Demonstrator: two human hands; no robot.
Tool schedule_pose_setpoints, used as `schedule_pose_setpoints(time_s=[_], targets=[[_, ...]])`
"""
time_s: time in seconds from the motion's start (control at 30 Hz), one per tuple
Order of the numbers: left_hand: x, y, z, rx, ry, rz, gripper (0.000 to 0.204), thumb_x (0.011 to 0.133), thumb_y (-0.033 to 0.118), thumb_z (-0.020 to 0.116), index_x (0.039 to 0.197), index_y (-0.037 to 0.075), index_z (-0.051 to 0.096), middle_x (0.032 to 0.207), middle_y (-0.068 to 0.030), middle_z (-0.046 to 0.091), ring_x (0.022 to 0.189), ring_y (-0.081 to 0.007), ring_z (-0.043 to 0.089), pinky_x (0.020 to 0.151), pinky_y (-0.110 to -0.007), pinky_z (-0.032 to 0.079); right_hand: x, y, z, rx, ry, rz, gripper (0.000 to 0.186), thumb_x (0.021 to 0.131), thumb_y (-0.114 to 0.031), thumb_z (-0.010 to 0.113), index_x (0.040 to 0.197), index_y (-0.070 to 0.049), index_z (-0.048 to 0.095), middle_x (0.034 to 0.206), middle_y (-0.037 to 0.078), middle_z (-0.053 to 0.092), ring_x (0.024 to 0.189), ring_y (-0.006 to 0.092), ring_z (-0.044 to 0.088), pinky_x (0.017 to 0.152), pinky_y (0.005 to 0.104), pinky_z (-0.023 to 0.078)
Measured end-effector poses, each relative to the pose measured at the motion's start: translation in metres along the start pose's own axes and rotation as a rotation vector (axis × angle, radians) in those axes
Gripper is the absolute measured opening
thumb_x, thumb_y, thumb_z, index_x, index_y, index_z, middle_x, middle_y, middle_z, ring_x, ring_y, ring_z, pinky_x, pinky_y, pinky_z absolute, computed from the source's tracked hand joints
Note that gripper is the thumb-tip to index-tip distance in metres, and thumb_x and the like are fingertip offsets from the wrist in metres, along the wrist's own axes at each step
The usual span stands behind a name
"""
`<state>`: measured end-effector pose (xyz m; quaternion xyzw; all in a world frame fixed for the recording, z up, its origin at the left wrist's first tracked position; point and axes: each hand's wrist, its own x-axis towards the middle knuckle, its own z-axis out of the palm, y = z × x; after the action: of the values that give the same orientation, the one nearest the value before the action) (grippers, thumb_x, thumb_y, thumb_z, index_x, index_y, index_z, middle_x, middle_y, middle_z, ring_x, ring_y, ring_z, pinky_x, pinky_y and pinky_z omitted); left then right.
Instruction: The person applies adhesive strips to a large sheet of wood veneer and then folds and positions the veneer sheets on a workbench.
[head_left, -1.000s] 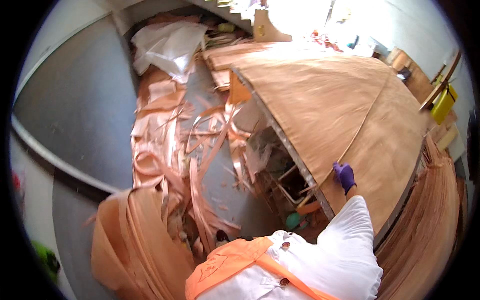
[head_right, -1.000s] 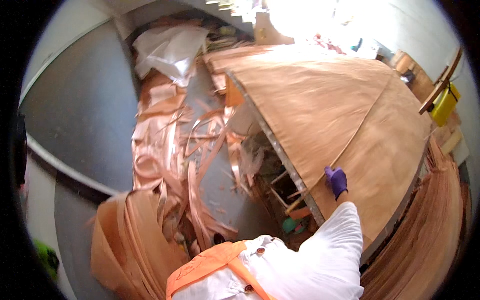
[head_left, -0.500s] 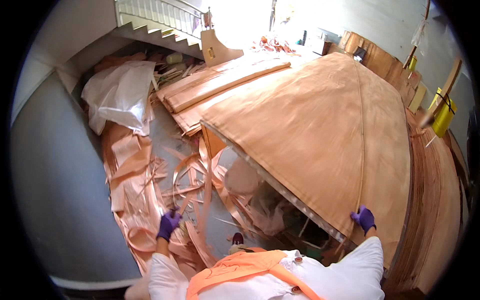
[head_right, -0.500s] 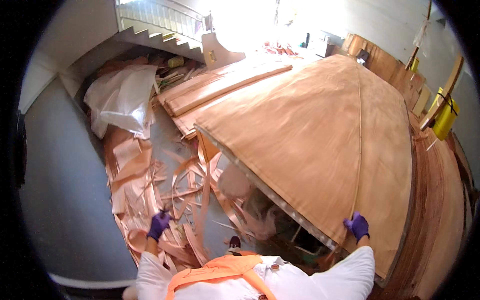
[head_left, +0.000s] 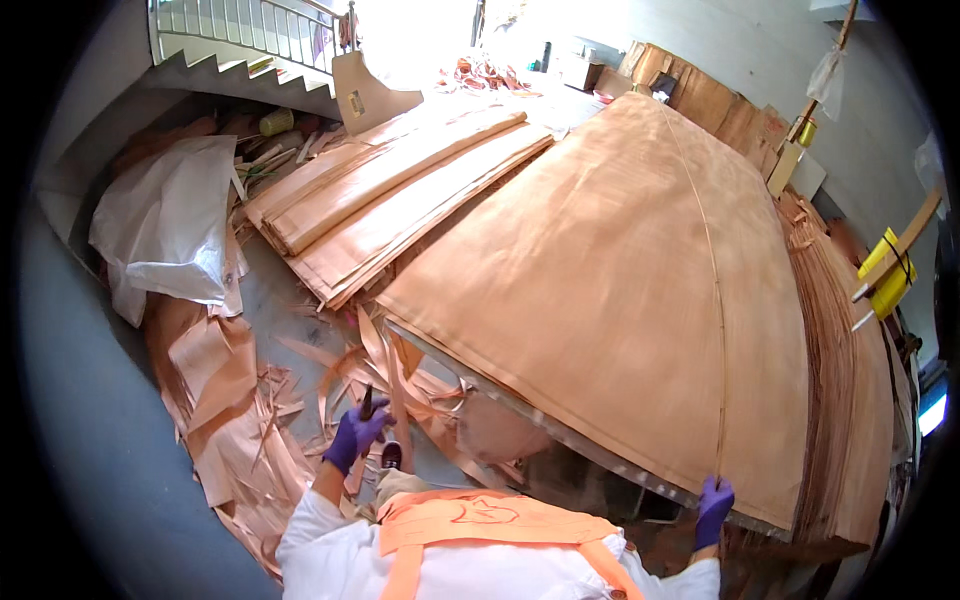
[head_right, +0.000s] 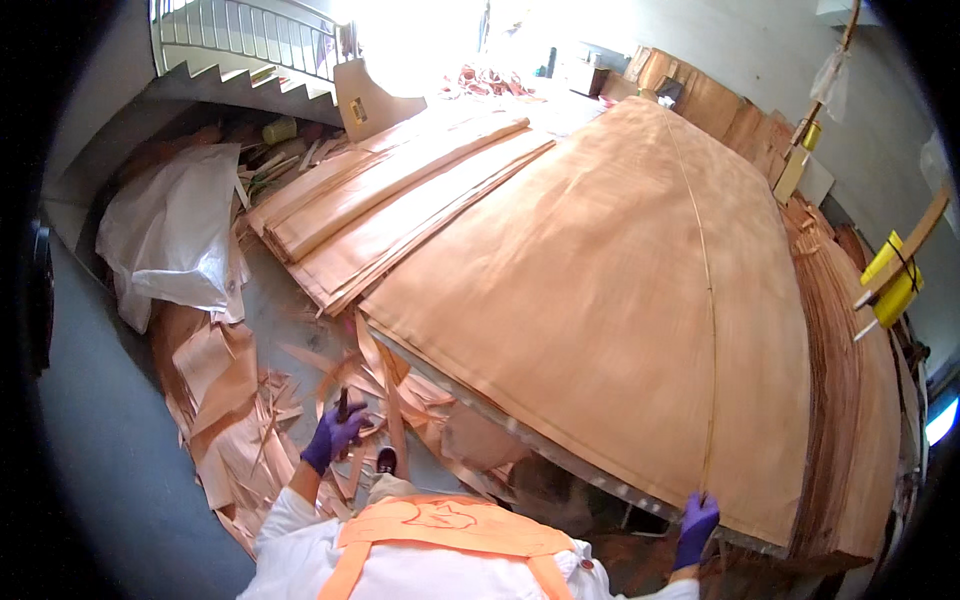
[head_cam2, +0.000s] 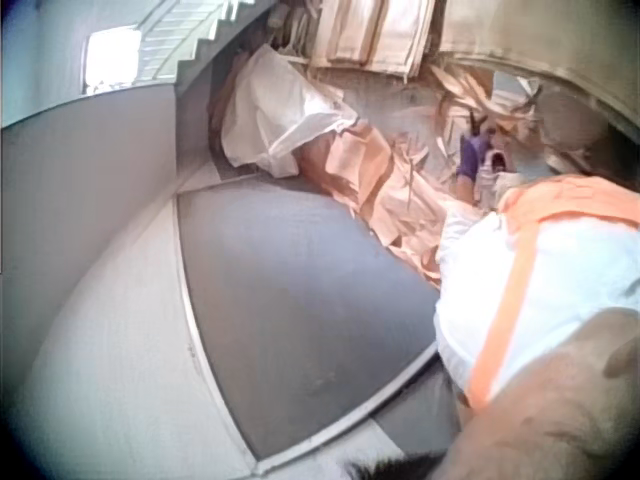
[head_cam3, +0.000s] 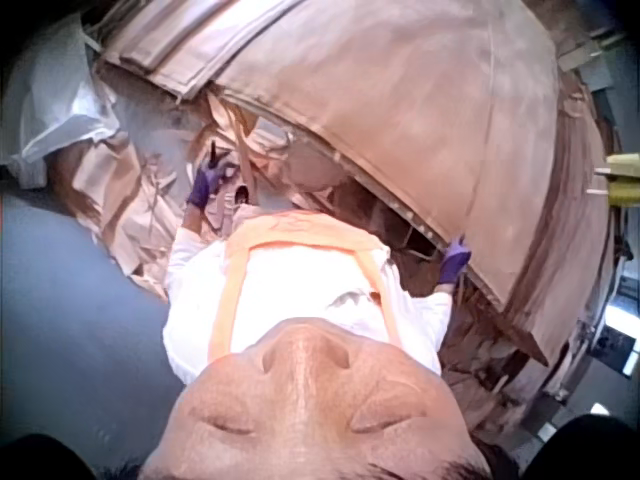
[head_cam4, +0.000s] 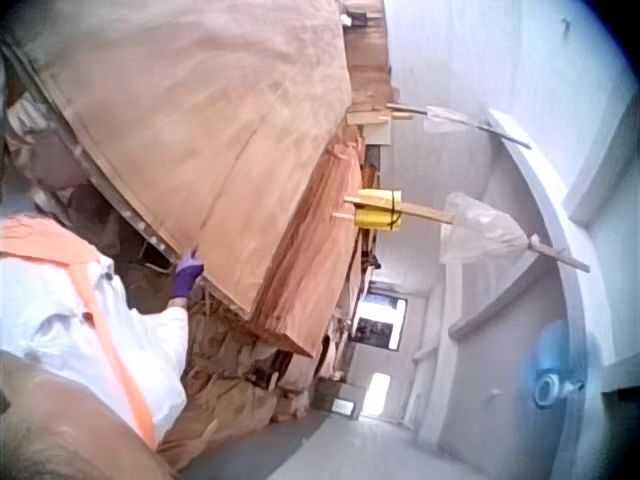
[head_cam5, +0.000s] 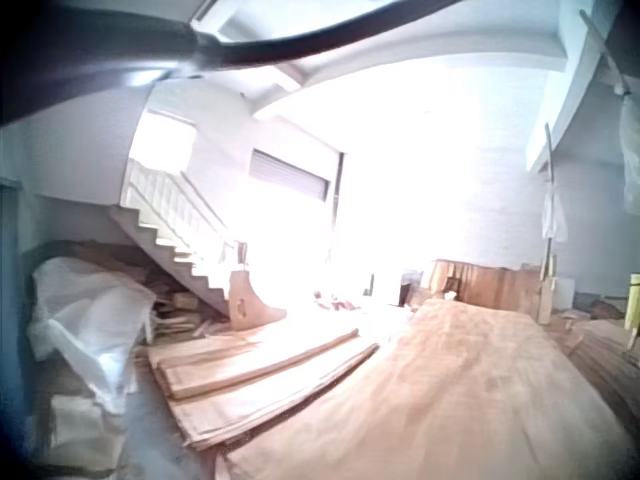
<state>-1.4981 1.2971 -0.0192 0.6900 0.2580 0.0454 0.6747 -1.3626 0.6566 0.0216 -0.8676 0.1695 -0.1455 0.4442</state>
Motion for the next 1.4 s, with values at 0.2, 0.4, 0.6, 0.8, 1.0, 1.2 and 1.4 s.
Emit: schedule_pose_setpoints(time_s=[0.2, 0.4, 0.6, 0.8, 1.0, 1.2, 1.4], targets=[[0.113, 0.116, -0.051, 0.024, -0.189, 0.182, 0.033, 0.089, 0.018, 0.054, 0.118, 0.001, 0.052, 0.086, -0.0084, 0.066, 0.057, -0.0077, 0.057, 0.050, -0.021, 0.047, -0.179, -0.122, 0.078, 0.180, -0.171, 0.360, 0.009, 0.089, -0.015, 0.054, 0.083, -0.008, 0.052, 0.053, -0.003, 0.044, 0.041, 0.0037, 0.040, 0.034, 0.0193, 0.031], [0.201, 0.171, -0.082, -0.088, -0.247, 0.459, 0.030, 0.091, 0.012, 0.050, 0.117, 0.000, 0.052, 0.089, -0.0079, 0.065, 0.067, -0.0105, 0.058, 0.063, -0.025, 0.049, -0.283, -0.133, 0.155, 0.127, -0.487, 0.203, 0.012, 0.082, -0.010, 0.057, 0.076, 0.001, 0.061, 0.062, 0.005, 0.057, 0.057, 0.0117, 0.050, 0.051, 0.0314, 0.041], [0.250, 0.193, -0.086, -0.255, -0.269, 0.267, 0.032, 0.086, 0.011, 0.054, 0.116, -0.001, 0.052, 0.088, -0.0053, 0.062, 0.066, -0.0101, 0.055, 0.060, -0.024, 0.046, -0.335, -0.180, 0.208, 0.003, -0.461, 0.182, 0.014, 0.080, -0.011, 0.058, 0.082, 0.002, 0.064, 0.065, 0.009, 0.059, 0.061, 0.0125, 0.052, 0.055, 0.0304, 0.044], [0.288, 0.134, -0.037, 0.248, -0.325, -0.118, 0.023, 0.080, 0.024, 0.062, 0.079, 0.002, 0.058, 0.060, -0.0063, 0.053, 0.052, -0.0154, 0.045, 0.046, -0.033, 0.036, -0.351, -0.172, 0.194, -0.021, -0.364, 0.269, 0.014, 0.080, -0.011, 0.059, 0.081, 0.002, 0.064, 0.063, 0.009, 0.058, 0.060, 0.0111, 0.051, 0.054, 0.0301, 0.043], [0.271, 0.125, -0.054, 0.103, -0.431, -0.149, 0.030, 0.081, 0.028, 0.062, 0.094, 0.001, 0.060, 0.069, -0.0075, 0.057, 0.046, -0.0172, 0.049, 0.043, -0.030, 0.043, -0.372, -0.165, 0.183, -0.012, -0.347, 0.294, 0.014, 0.080, -0.012, 0.060, 0.080, 0.002, 0.064, 0.060, 0.009, 0.057, 0.058, 0.0098, 0.049, 0.053, 0.0297, 0.043], [0.232, 0.201, -0.016, -0.047, -0.457, 0.153, 0.028, 0.082, 0.027, 0.061, 0.096, 0.003, 0.060, 0.076, -0.0064, 0.059, 0.060, -0.0167, 0.055, 0.053, -0.030, 0.048, -0.404, -0.153, 0.175, 0.040, -0.304, 0.257, 0.015, 0.080, -0.012, 0.061, 0.079, 0.002, 0.064, 0.058, 0.009, 0.055, 0.057, 0.0084, 0.048, 0.052, 0.0294, 0.042], [0.200, 0.278, 0.034, -0.057, -0.602, 0.321, 0.025, 0.084, 0.024, 0.060, 0.099, 0.004, 0.058, 0.079, -0.0030, 0.057, 0.067, -0.0130, 0.054, 0.060, -0.028, 0.047, -0.429, -0.139, 0.165, 0.071, -0.232, 0.235, 0.015, 0.080, -0.013, 0.062, 0.078, 0.002, 0.064, 0.056, 0.009, 0.054, 0.056, 0.0070, 0.046, 0.050, 0.0291, 0.041]])
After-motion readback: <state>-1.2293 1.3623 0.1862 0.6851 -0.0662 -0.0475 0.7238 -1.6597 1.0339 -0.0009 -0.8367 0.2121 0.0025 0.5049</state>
